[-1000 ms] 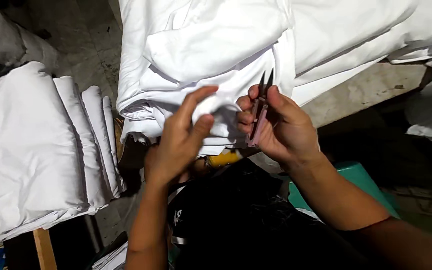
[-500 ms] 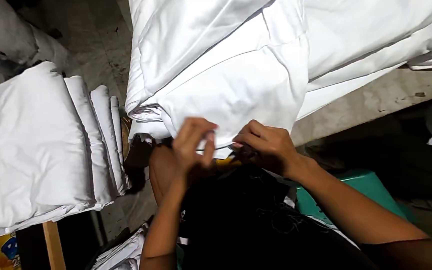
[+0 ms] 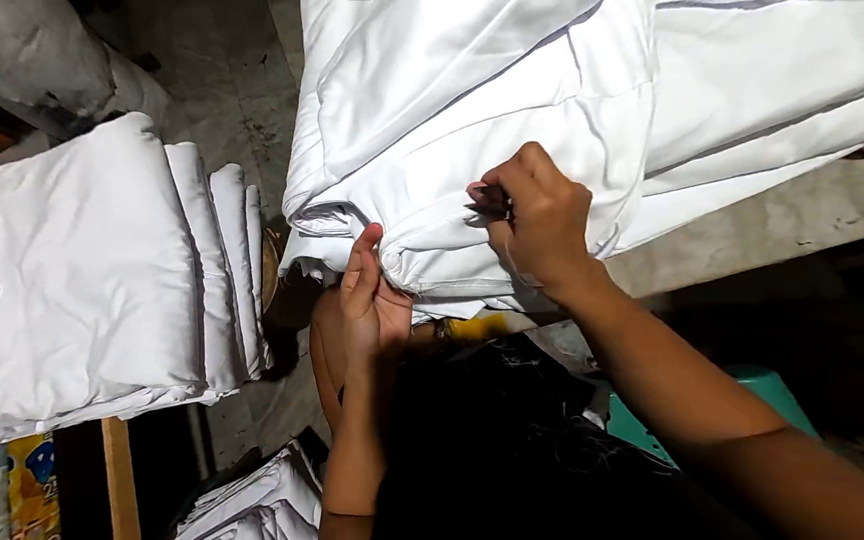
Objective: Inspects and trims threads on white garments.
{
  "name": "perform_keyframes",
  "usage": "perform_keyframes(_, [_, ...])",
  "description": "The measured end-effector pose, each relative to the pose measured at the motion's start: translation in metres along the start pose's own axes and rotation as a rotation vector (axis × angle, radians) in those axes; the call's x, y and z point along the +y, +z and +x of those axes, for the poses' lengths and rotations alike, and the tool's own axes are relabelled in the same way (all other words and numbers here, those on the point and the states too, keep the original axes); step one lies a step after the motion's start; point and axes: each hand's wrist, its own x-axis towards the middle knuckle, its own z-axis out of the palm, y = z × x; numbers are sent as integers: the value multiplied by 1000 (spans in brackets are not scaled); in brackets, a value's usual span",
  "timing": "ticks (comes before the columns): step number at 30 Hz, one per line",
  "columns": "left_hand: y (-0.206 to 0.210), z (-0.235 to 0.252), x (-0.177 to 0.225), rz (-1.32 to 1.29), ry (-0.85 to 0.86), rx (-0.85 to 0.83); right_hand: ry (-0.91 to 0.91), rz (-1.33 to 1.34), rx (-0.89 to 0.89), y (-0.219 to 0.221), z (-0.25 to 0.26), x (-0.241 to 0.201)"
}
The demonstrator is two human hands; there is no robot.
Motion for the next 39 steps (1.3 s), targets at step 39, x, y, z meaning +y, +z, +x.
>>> perform_keyframes(39, [-25,-44,-9,967,580,-145,-86,457,-229,-2,-57,-66])
